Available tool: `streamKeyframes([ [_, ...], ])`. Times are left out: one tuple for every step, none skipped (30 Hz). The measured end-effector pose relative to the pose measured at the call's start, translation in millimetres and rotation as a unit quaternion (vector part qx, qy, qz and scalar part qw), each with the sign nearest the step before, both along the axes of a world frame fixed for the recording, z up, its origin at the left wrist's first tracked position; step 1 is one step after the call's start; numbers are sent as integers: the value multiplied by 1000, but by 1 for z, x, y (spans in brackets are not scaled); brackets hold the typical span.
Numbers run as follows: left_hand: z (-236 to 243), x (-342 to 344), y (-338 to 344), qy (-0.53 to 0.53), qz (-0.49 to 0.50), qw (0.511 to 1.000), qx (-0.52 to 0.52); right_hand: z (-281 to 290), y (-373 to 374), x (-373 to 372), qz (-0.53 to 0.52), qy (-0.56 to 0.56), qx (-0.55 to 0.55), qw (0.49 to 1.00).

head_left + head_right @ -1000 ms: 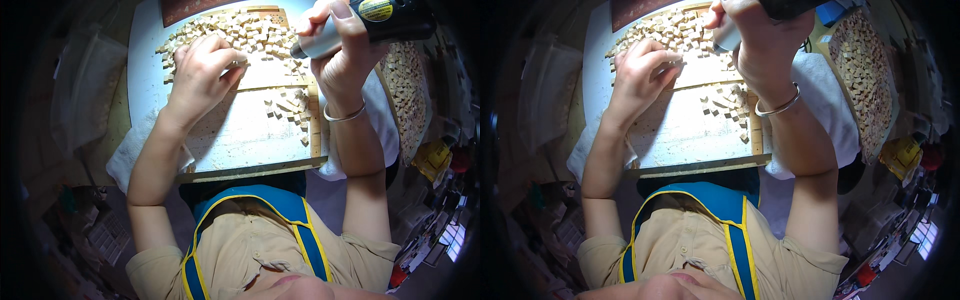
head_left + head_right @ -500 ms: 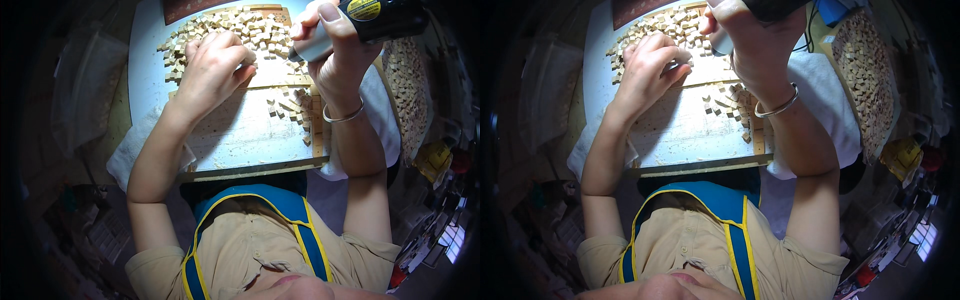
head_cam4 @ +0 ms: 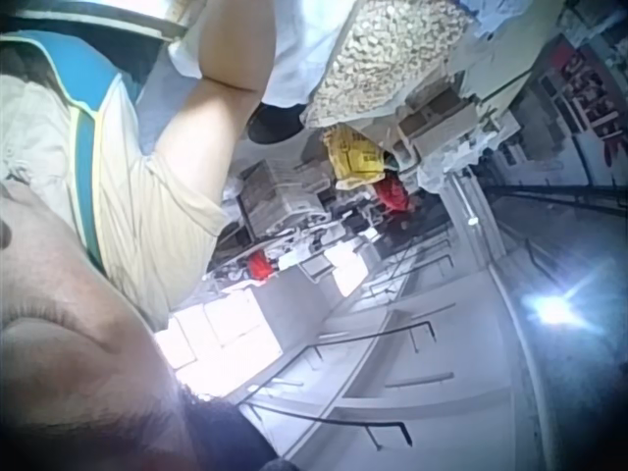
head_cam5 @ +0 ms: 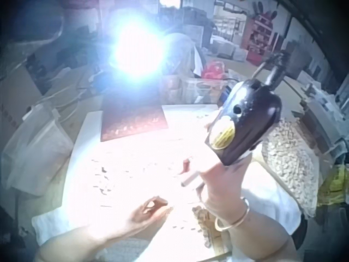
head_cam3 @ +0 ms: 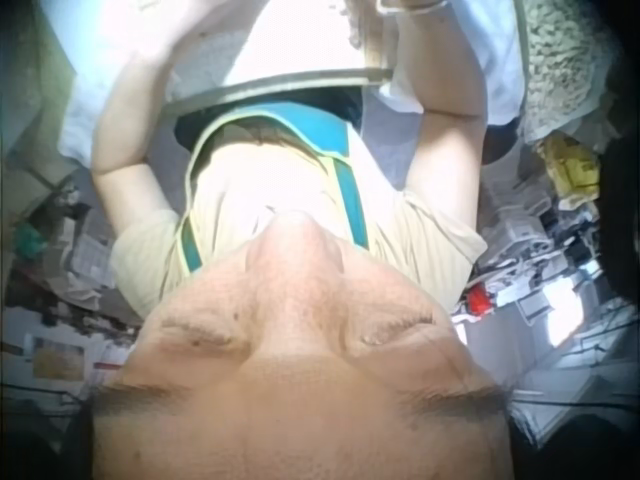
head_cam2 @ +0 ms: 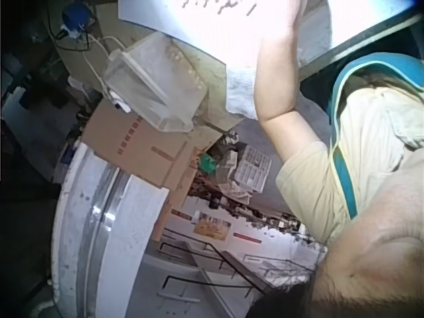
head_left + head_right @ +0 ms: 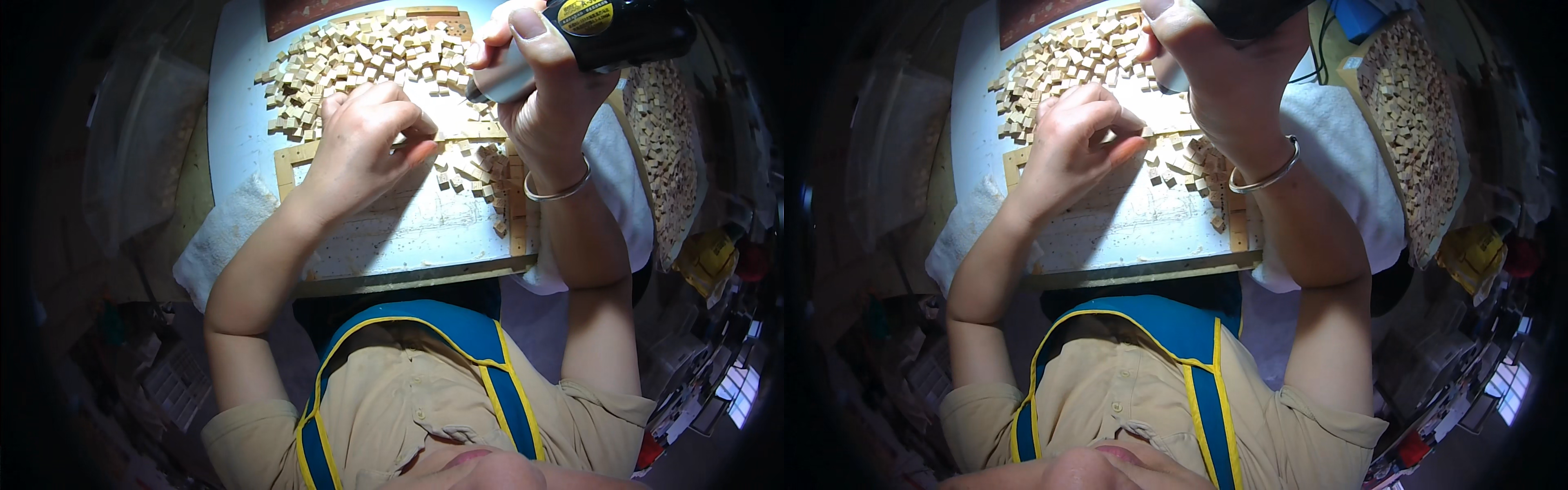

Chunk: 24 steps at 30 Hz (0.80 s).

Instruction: The person uses a rotary tool to carve small wooden blocks on a workbench. They hold each block with the left hand and apply the tool with the right hand, producing wood shavings that accumulate on the surface.

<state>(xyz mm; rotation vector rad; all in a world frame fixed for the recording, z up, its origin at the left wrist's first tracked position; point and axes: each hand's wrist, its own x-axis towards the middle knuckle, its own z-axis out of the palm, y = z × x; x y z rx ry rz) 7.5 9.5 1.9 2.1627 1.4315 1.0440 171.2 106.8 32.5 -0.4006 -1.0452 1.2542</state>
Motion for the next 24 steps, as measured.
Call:
streamKeyframes([
  [-2,-2,-1,-2,2,1000,-2,-1,0,1,-3,-16,-17,1000],
  [-3,-3,-2,-4,4,1000,-5,-2,1,2,-6,-33,-35,999],
  [-1,-3,-2,6,5,1000,-10,-3,1,2,-9,-49,-52,997],
  [2,-4,-2,16,5,1000,-15,-5,0,1,-18,-29,-45,998],
  [4,-4,-2,26,6,999,-19,-7,-1,-1,-27,-9,-38,999],
  [3,-5,-2,25,9,999,-21,-9,-2,-1,-37,10,-31,999],
  [2,-5,-1,23,12,999,-23,-11,-2,-1,-22,7,-12,1000],
  [0,-6,-2,23,18,999,-26,-14,-2,-1,-5,6,7,1000],
  [-1,-6,-3,11,28,999,-45,-15,-2,0,11,4,26,1000],
  [-2,-6,-3,-2,38,997,-63,-13,-3,2,37,-19,8,999],
  [-3,-6,-3,-15,47,996,-81,-9,-5,6,62,-42,-9,997],
  [-3,-5,-4,-20,45,995,-83,-9,-7,7,78,-56,-22,995],
  [-3,-5,-4,-26,43,995,-86,-9,-9,7,95,-70,-34,992],
  [-4,-4,-3,-24,41,996,-79,-12,-12,8,100,-75,-41,991],
  [-4,-3,-2,-22,39,996,-72,-14,-14,8,106,-81,-49,990],
  [-7,-2,-1,-11,38,998,-56,-15,-16,7,101,-85,-37,991],
  [-8,-2,-1,0,40,998,-42,-16,-18,5,97,-88,-25,991],
  [-8,-2,-2,11,44,998,-37,-17,-20,4,93,-91,-14,991],
  [-8,-3,-2,23,49,998,-33,-19,-20,7,104,-125,-8,987],
  [-7,-3,-2,35,54,998,-29,-21,-21,5,100,-134,7,986],
  [-7,-2,-3,32,60,997,-30,-23,-22,2,97,-143,21,985],
  [-7,-1,-3,29,67,997,-32,-24,-23,0,93,-152,36,983],
  [-7,0,-3,25,73,997,-32,-24,-25,1,86,-160,25,983],
  [-8,0,-3,15,71,997,-36,-24,-28,1,79,-168,15,982],
])
